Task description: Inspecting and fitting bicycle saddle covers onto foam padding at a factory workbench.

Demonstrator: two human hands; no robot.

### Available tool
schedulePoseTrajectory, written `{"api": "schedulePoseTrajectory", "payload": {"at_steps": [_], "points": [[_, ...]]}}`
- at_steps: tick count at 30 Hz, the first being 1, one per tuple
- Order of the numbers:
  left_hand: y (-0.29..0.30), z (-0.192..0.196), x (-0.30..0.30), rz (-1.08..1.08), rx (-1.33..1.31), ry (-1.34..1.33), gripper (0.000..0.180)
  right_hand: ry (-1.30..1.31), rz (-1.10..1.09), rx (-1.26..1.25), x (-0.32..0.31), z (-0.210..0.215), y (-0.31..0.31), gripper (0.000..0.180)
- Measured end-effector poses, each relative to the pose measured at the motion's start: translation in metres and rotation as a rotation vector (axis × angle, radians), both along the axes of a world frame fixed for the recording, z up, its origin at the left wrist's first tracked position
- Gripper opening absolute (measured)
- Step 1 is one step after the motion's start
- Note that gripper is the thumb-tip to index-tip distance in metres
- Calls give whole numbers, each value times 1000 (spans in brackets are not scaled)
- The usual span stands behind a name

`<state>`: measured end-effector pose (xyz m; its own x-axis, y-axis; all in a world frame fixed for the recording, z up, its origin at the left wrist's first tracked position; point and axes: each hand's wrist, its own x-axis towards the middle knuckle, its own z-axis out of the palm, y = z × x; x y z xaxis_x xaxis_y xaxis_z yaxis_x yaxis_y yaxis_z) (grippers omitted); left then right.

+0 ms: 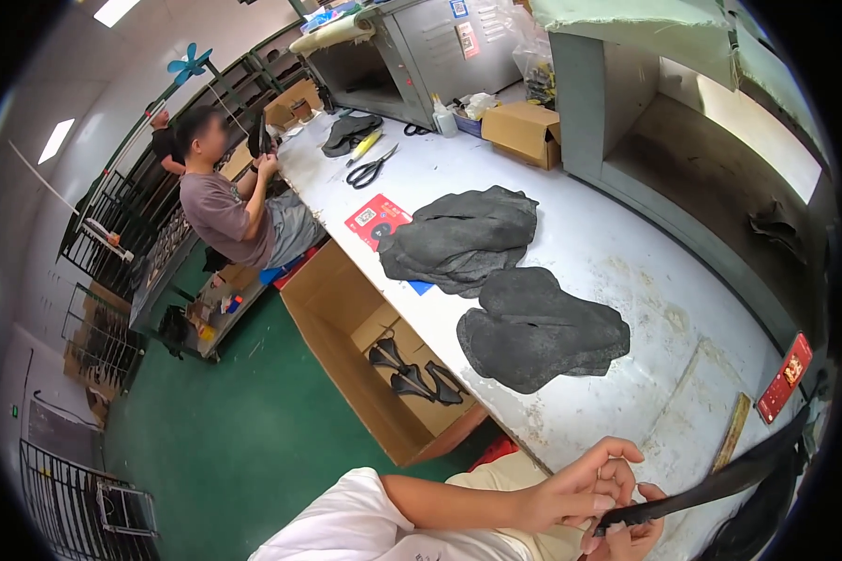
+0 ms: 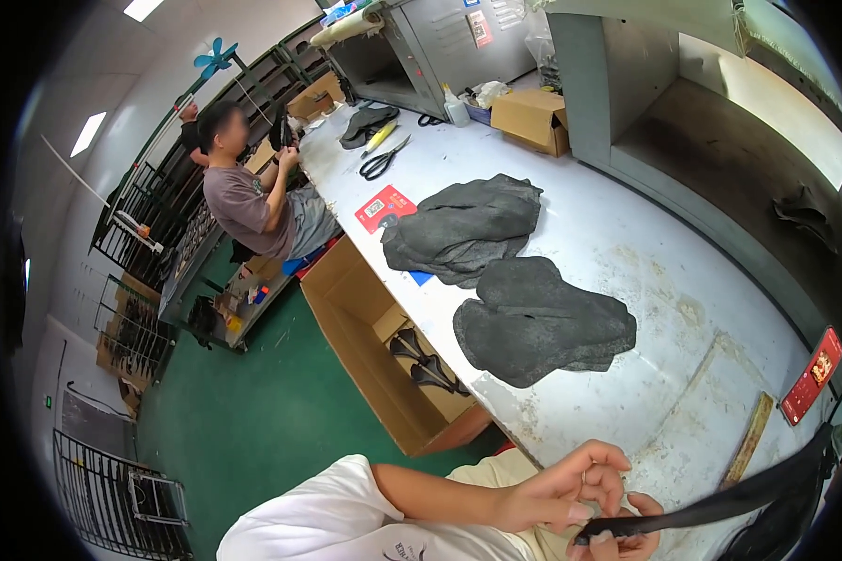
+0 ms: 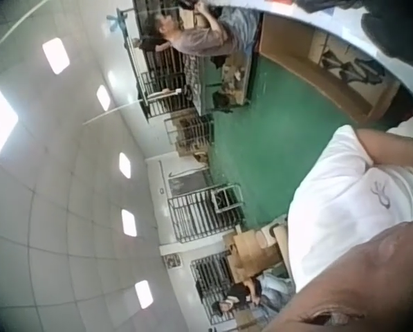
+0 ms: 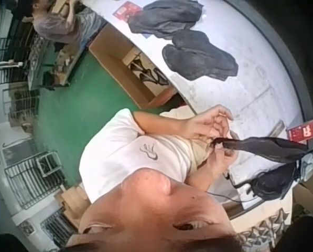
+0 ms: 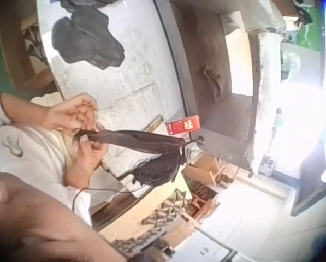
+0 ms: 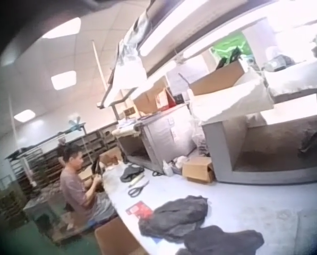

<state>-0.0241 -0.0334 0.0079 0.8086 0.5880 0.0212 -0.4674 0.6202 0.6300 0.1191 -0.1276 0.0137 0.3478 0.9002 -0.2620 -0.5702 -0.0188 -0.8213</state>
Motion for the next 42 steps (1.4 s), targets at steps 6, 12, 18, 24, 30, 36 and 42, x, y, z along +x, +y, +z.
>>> {"api": "schedulePoseTrajectory", "payload": {"at_steps": [6, 12, 18, 24, 30, 36, 42], "points": [[-12, 1, -2, 273, 327, 117, 84, -150, 45, -120, -8, 4, 3, 44], [19, -43, -2, -56, -644, -76, 44, -292, 291, 51, -13, 14, -8, 49], [15, -43, 24, -219, -560, 74, 24, -733, 583, 210, -67, 40, 29, 43], [9, -52, 30, -283, -529, 131, 19, -956, 343, 333, -46, 14, 18, 23], [13, -38, 39, -163, -160, 202, 13, -755, 311, 114, -20, -5, -23, 14], [32, -19, 46, -66, 470, 364, 16, -490, 323, -572, 39, -57, -129, 19], [24, -45, 67, -109, 732, 628, 21, -777, 28, -1009, 117, -5, -253, 10]]}}
